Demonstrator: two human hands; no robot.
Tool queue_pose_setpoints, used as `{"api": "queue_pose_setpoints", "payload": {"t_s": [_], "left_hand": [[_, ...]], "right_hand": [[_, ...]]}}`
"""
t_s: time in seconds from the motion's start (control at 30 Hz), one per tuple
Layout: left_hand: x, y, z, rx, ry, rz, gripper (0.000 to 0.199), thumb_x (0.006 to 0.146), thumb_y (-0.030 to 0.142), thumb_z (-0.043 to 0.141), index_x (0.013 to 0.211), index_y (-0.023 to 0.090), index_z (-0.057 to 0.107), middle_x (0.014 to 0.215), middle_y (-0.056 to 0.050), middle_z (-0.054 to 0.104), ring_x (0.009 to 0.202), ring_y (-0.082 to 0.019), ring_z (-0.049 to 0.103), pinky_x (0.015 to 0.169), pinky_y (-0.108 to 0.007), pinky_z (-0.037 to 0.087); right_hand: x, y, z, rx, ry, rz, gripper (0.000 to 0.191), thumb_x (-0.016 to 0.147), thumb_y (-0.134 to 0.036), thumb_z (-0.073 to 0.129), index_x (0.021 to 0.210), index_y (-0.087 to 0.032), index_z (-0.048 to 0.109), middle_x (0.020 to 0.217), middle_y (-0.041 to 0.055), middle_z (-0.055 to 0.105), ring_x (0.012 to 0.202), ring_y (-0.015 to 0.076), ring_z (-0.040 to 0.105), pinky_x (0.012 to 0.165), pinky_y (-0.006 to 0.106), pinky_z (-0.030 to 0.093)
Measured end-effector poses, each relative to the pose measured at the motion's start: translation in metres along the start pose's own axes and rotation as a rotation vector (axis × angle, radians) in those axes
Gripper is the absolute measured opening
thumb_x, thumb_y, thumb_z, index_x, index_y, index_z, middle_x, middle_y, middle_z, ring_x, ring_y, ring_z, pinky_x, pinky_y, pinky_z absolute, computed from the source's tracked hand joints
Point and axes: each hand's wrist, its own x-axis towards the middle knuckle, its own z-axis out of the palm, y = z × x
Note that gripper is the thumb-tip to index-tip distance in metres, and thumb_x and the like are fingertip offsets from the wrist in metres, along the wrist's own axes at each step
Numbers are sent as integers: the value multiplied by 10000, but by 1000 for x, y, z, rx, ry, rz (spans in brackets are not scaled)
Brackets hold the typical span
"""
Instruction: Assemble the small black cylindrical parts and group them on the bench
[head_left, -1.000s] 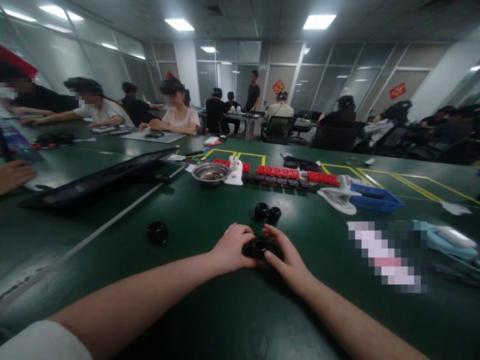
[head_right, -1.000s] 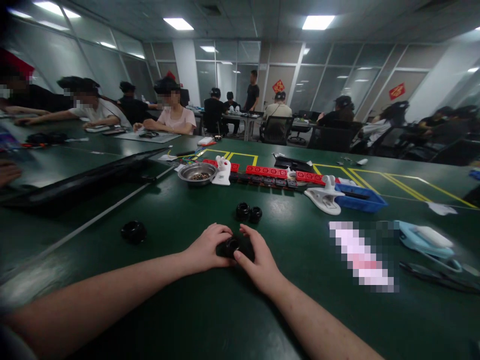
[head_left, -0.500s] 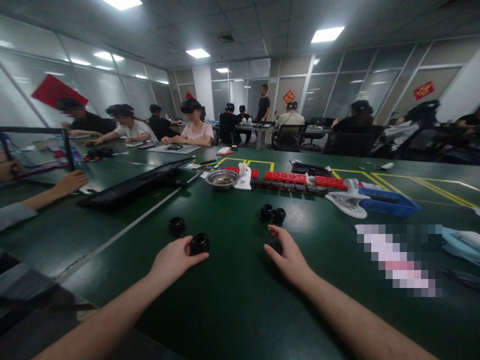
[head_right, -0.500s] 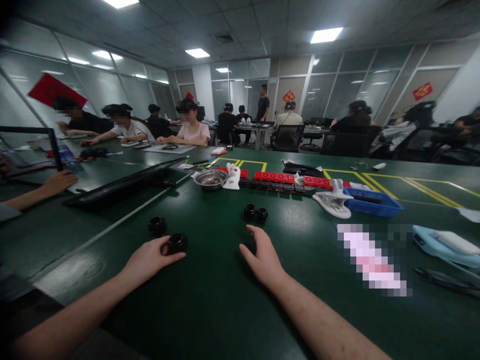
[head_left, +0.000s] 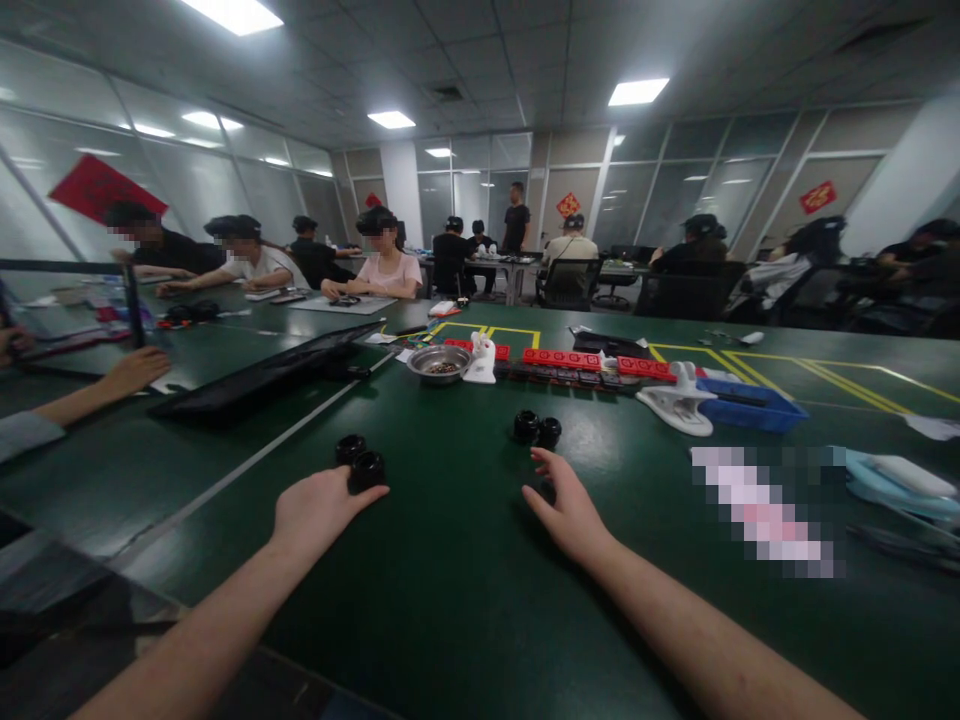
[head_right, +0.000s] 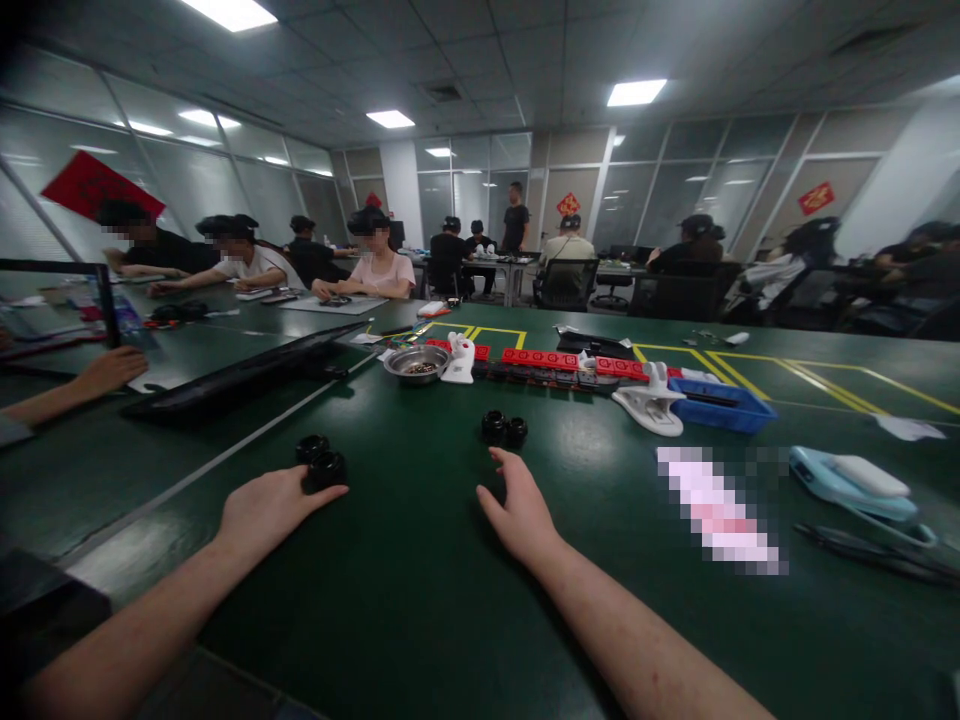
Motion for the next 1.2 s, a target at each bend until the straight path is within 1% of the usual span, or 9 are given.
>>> {"api": "queue_pose_setpoints", "payload": {"t_s": [0.27, 0.47, 0.7, 0.8, 0.93, 1.03, 1.1, 1.13, 1.2], "left_hand": [[5, -9, 3, -21, -13, 28, 695, 639, 742, 365, 891, 125, 562, 811, -136, 641, 766, -290, 614, 594, -311, 438], [9, -24, 5, -179, -171, 36, 563, 693, 694, 351, 750, 193, 602, 769, -65, 644, 741, -249, 613, 581, -281, 417], [15, -21, 9, -216, -182, 46, 520, 748, 635, 321, 701, 203, 607, 719, -41, 636, 696, -224, 605, 529, -253, 393], [13, -20, 8, -223, -186, 67, 522, 753, 633, 314, 694, 198, 595, 700, -42, 630, 674, -215, 598, 528, -253, 386], [-1, -22, 3, -152, -183, 69, 555, 729, 673, 314, 602, 189, 555, 624, -44, 606, 641, -226, 584, 533, -275, 357], [-20, -18, -4, -131, -224, 78, 563, 719, 688, 311, 564, 191, 523, 587, -29, 587, 604, -220, 569, 514, -278, 326], [-32, -11, -11, -156, -250, 127, 554, 716, 688, 314, 570, 193, 517, 576, -17, 576, 575, -204, 557, 502, -270, 307], [-37, -7, -14, -174, -257, 165, 536, 716, 679, 331, 582, 197, 522, 581, -9, 574, 574, -196, 552, 501, -265, 302], [-44, 4, -22, -215, -268, 259, 479, 724, 645, 370, 618, 210, 540, 605, 7, 577, 589, -182, 549, 509, -256, 305]], "right_hand": [[0, 2, 1, -1, -13, 0, 442, 773, -231, 512, 1193, -169, 389, 1130, 97, 477, 950, 192, 516, 858, 387, 430], [0, 1, -1, -1, -34, 1, 430, 771, -234, 513, 1185, -198, 400, 1120, 85, 485, 952, 202, 520, 848, 410, 436], [-1, -2, -2, -35, -38, 21, 405, 775, -237, 500, 1167, -188, 410, 1106, 88, 498, 942, 201, 532, 834, 396, 449], [3, -2, -4, -91, -9, 5, 429, 774, -234, 495, 1182, -164, 385, 1119, 106, 497, 979, 207, 523, 866, 395, 430], [32, -4, -15, -419, 38, -84, 531, 752, -255, 529, 1228, -127, 329, 1153, 141, 490, 1072, 244, 471, 911, 414, 386], [71, -5, -21, -513, 14, -117, 646, 674, -304, 632, 1235, -153, 349, 1208, 144, 470, 1143, 303, 401, 969, 492, 276], [96, -4, -20, -556, -42, -132, 661, 590, -314, 711, 1175, -180, 433, 1115, 122, 556, 1127, 333, 418, 989, 559, 163], [106, -3, -18, -574, -79, -137, 613, 563, -287, 734, 1116, -193, 487, 1027, 103, 609, 1079, 332, 467, 990, 577, 123], [120, -3, -12, -597, -148, -149, 468, 537, -222, 758, 966, -200, 572, 859, 72, 663, 950, 310, 560, 991, 576, 111]]}}
